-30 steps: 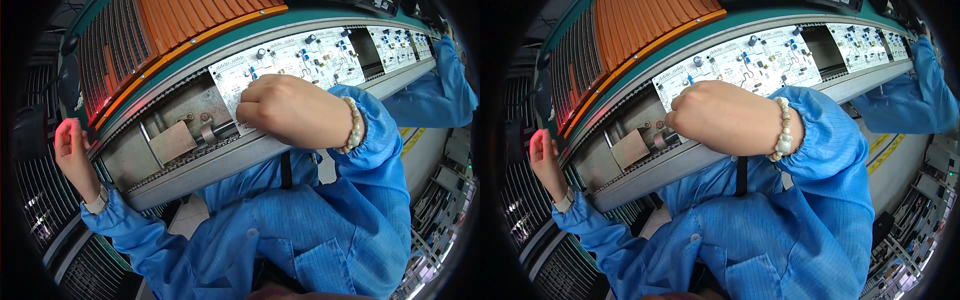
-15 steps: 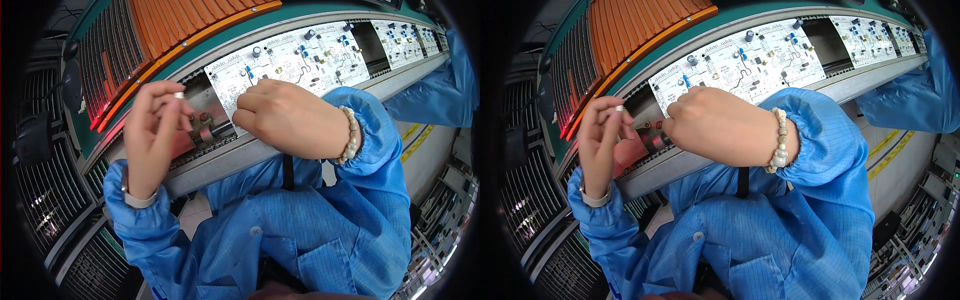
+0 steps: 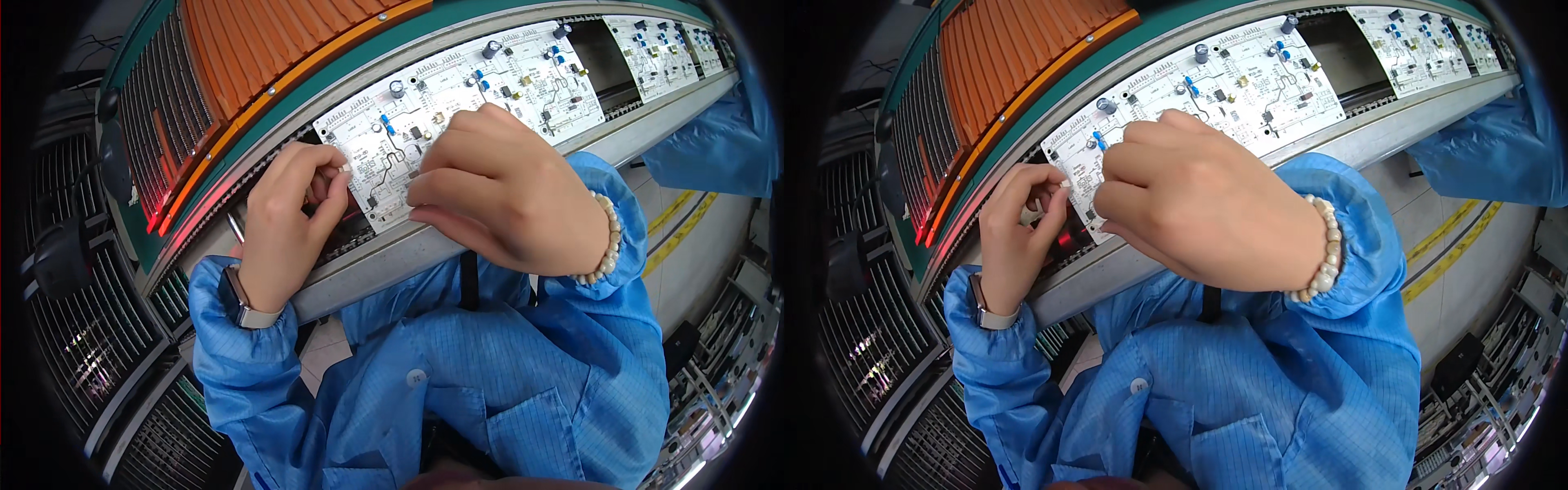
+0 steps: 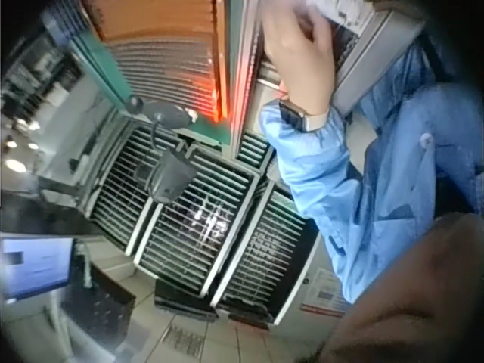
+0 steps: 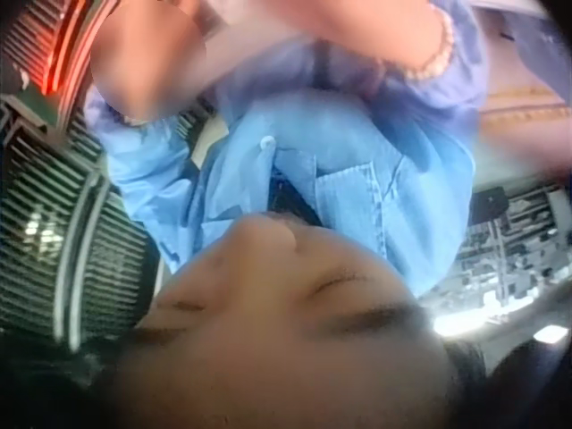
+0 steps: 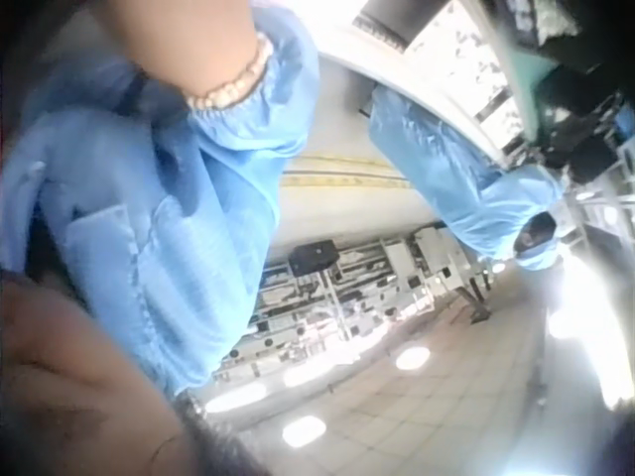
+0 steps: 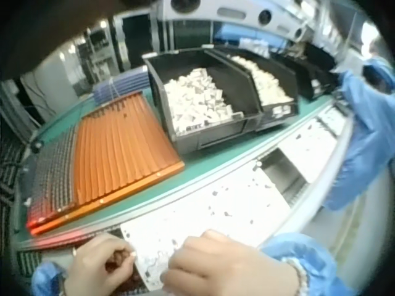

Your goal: Manually placing small electronic components onto a printed circuit board and scanning the board with a handheld scanner.

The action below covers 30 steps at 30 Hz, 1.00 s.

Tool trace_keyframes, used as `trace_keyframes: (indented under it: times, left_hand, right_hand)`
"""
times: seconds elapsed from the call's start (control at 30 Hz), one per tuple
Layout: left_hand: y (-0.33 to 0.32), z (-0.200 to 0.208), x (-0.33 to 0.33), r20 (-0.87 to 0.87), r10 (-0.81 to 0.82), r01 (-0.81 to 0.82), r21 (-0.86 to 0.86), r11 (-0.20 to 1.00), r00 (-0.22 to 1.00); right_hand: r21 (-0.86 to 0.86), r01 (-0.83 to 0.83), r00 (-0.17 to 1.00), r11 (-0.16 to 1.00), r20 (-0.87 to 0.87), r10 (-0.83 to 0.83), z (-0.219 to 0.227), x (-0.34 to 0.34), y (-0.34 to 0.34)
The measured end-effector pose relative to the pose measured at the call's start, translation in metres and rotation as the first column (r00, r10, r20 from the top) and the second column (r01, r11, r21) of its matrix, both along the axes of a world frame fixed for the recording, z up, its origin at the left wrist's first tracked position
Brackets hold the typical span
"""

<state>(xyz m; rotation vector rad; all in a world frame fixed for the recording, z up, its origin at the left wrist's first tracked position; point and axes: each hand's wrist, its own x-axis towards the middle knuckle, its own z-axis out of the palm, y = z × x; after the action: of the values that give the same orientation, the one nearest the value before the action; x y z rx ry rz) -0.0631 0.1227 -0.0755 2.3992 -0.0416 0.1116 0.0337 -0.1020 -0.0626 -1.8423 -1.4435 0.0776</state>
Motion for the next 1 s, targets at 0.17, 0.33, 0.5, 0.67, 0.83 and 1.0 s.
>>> trace_keyframes:
  times: [0.17,0.33,0.5,0.67,0.83,1.0]
  left_hand:
    - [-0.004,0.005,-0.001,-0.028,0.023,-0.022,0.057,0.998,0.999]
    - [-0.008,0.006,0.003,0.018,-0.015,0.011,0.183,0.983,1.000]
    - [-0.009,0.006,0.000,-0.007,0.058,-0.055,0.204,0.977,0.998]
    - [-0.013,0.006,-0.001,-0.020,0.091,-0.086,0.187,0.979,0.996]
    - [-0.015,0.007,0.002,0.007,0.048,-0.049,0.287,0.957,0.999]
    - [-0.018,0.011,0.002,-0.063,0.053,-0.034,0.269,0.963,0.997]
  right_hand:
    - [0.050,0.075,0.996,0.996,-0.044,-0.073,0.003,0.001,-0.022]
    - [0.091,0.123,0.990,0.988,-0.082,-0.116,0.001,-0.001,-0.045]
    - [0.114,0.157,0.982,0.981,-0.125,-0.143,-0.006,-0.006,-0.067]
    - [0.135,0.205,0.970,0.969,-0.162,-0.183,-0.011,-0.013,-0.090]
    - [0.177,0.243,0.963,0.954,-0.161,-0.216,-0.019,-0.024,-0.110]
    - [0.224,0.325,0.940,0.919,-0.182,-0.288,-0.027,-0.040,-0.133]
